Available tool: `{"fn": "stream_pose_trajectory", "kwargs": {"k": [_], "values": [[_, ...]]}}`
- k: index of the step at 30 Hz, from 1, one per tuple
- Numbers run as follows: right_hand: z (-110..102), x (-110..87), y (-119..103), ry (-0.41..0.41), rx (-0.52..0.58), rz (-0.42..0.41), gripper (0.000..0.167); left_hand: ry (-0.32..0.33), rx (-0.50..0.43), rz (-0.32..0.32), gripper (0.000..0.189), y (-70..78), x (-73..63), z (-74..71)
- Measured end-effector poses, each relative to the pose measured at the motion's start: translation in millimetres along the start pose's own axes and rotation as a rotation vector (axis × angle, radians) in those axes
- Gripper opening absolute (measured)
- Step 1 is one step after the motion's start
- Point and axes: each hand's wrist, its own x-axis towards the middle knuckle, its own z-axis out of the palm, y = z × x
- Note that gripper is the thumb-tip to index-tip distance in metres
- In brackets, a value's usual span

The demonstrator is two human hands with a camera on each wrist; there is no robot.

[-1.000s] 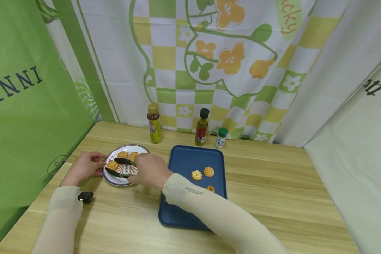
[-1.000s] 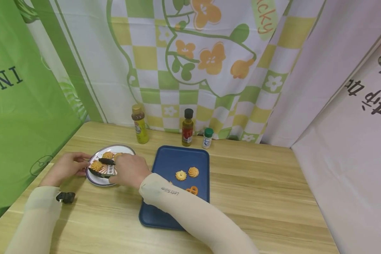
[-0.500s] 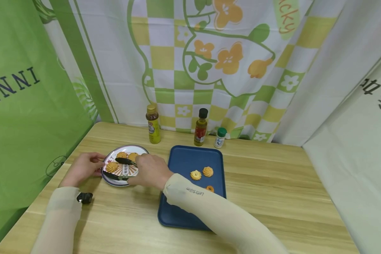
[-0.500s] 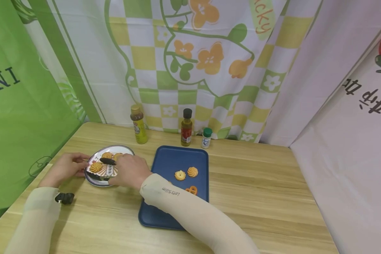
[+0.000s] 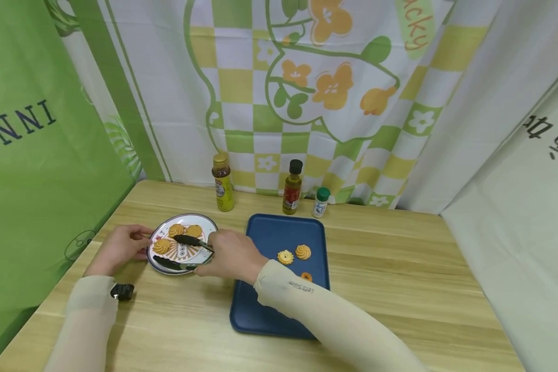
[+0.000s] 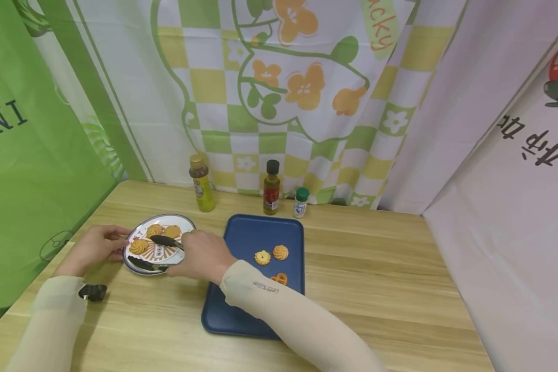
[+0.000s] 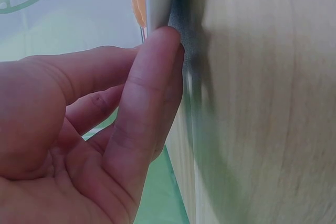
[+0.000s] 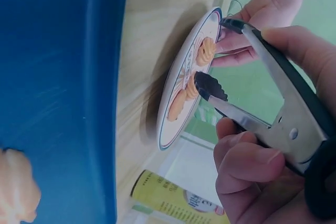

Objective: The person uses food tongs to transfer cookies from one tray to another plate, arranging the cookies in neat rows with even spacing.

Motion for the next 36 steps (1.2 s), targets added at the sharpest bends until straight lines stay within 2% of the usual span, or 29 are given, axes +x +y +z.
{"fn": "stream_pose_trajectory", "kwargs": {"k": [7, 14, 23, 36], "values": [[-8, -18.1, 6, 0.010, 0.042, 0.003, 0.054, 0.013, 0.031, -0.006, 0.042, -5.8, -0.3, -1.5], [-13, -41.1, 18, 0.034, 0.070, 0.022, 0.060, 0.015, 0.037, -0.006, 0.041, -4.6, -2.0, -0.2], [-20, -69.0, 43, 0.065, 0.115, 0.083, 0.062, 0.010, 0.034, -0.034, 0.042, -1.6, -2.0, 0.6], [-42, -109.0, 77, 0.123, 0.104, 0.141, 0.066, 0.011, 0.029, -0.009, 0.042, 0.8, -0.2, 1.8]]}}
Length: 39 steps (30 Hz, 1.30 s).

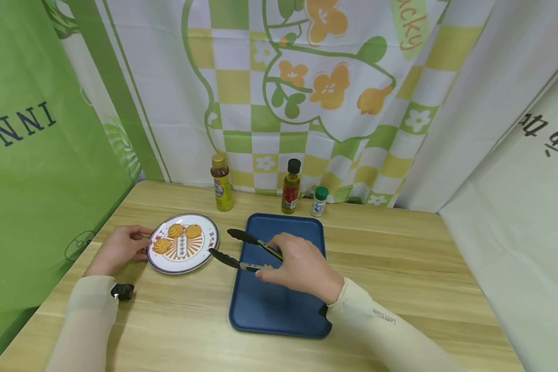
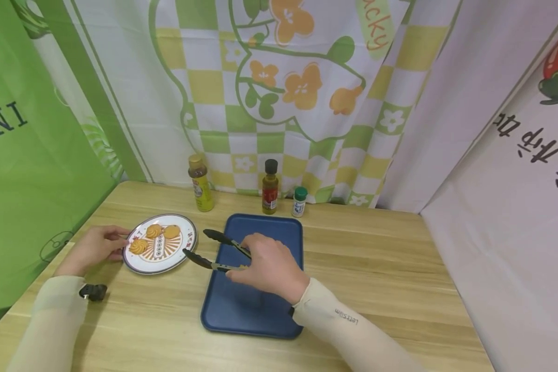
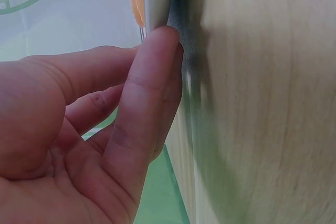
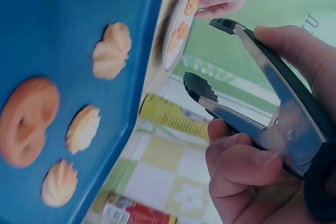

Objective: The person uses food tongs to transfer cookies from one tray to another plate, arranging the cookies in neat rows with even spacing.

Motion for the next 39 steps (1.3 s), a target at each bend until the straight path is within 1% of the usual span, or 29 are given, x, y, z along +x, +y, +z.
{"fn": "stream_pose_trajectory", "kwargs": {"k": [5, 9, 12, 17, 19, 22, 27, 32, 39], "values": [[-7, -13.6, 15, 0.014, 0.012, 0.028, 0.065, -0.001, 0.009, -0.002, 0.041, -0.4, 0.5, 0.4], [-12, -26.1, 27, 0.009, 0.016, 0.080, 0.065, 0.000, 0.011, -0.005, 0.042, 0.4, -0.2, -0.1], [-16, -34.2, 36, 0.015, 0.000, 0.108, 0.062, 0.003, 0.007, -0.006, 0.042, 0.5, -0.3, -0.7], [-21, -46.2, 49, 0.028, -0.025, 0.121, 0.053, 0.003, 0.008, -0.015, 0.042, -0.2, -0.5, -0.7], [-23, -51.3, 54, 0.034, -0.048, 0.124, 0.054, 0.001, 0.011, -0.014, 0.042, -0.4, -0.3, -0.3], [-25, -58.3, 61, 0.042, -0.071, 0.151, 0.058, 0.002, 0.014, -0.008, 0.041, 0.6, -0.9, 0.2], [-26, -66.7, 67, 0.044, -0.081, 0.191, 0.060, 0.003, 0.013, -0.006, 0.042, 1.5, -1.3, 0.1], [-24, -71.1, 70, 0.043, -0.090, 0.194, 0.063, -0.001, 0.010, -0.015, 0.043, 0.6, -0.9, 0.1], [-22, -75.7, 73, 0.059, -0.107, 0.192, 0.058, -0.008, 0.007, -0.020, 0.043, 0.9, -0.2, -0.5]]}}
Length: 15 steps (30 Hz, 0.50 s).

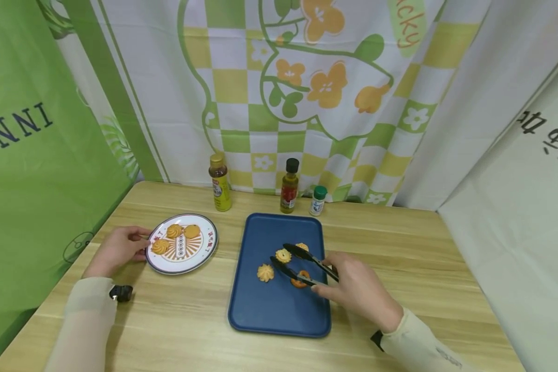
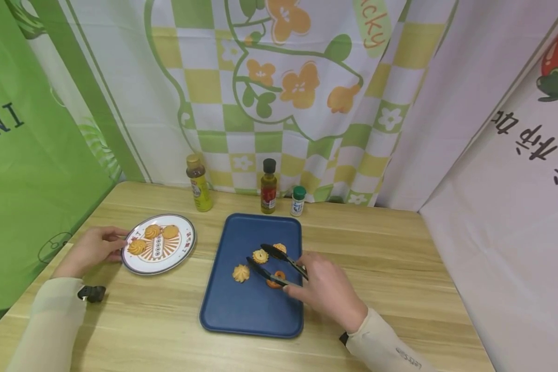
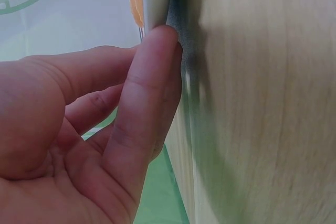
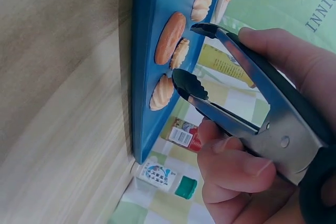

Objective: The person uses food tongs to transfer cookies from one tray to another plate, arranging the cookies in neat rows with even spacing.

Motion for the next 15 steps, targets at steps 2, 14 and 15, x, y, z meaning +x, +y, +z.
{"fn": "stream_pose_trajectory", "kwargs": {"k": [2, 14, 15], "values": [[0.3, -1.3, 0.8, 0.006, -0.002, 0.000, 0.058, -0.001, -0.001, -0.003, 0.043, 0.1, 0.3, -0.1], [2.6, -3.3, 4.9, 0.015, 0.003, 0.001, 0.052, -0.002, 0.008, 0.005, 0.042, -1.3, 1.6, 0.5], [2.8, -3.2, 5.2, 0.018, 0.006, -0.001, 0.051, -0.002, 0.008, 0.004, 0.042, -1.1, 1.5, 0.6]]}}
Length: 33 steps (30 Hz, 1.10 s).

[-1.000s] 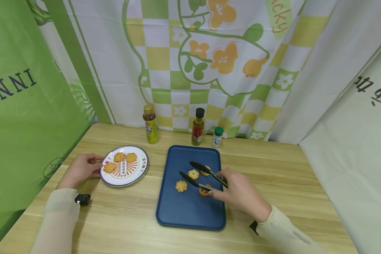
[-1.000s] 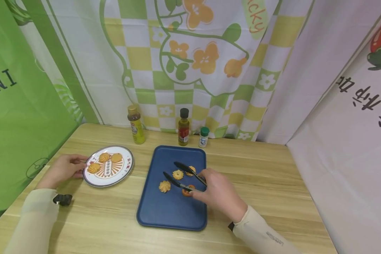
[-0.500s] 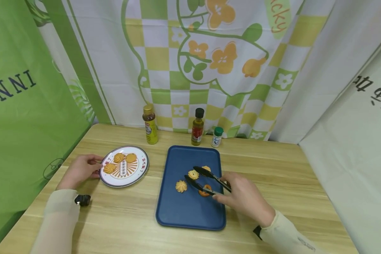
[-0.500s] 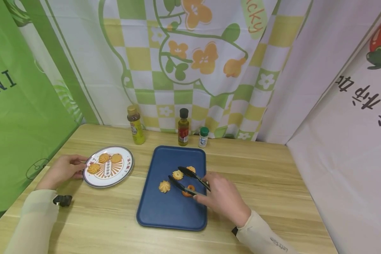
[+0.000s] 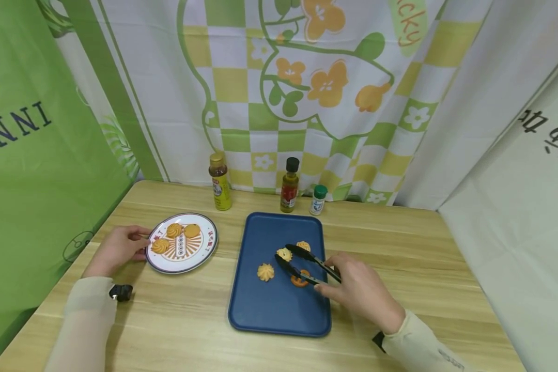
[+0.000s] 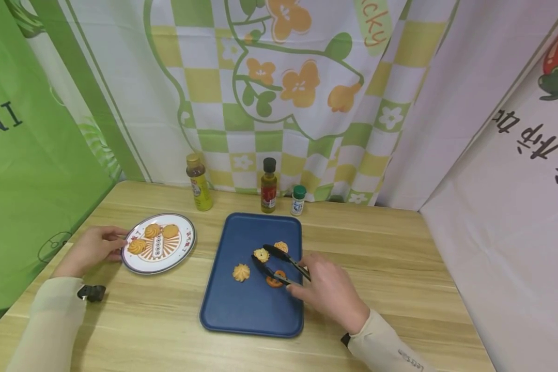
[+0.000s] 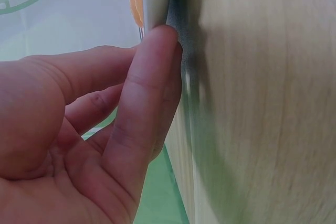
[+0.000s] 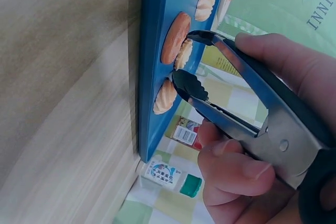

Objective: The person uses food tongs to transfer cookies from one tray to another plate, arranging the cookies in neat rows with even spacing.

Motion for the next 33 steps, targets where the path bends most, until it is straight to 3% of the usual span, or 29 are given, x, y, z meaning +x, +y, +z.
{"fn": "stream_pose_trajectory", "kwargs": {"k": [22, 33], "values": [[-1, 1.1, -2, -0.008, 0.006, 0.013, 0.051, 0.008, -0.015, 0.002, 0.041, 0.9, -2.0, 0.3], [0, 10.5, -12, -0.009, -0.003, -0.008, 0.051, 0.018, -0.011, 0.009, 0.040, 0.3, -2.1, 1.6]]}}
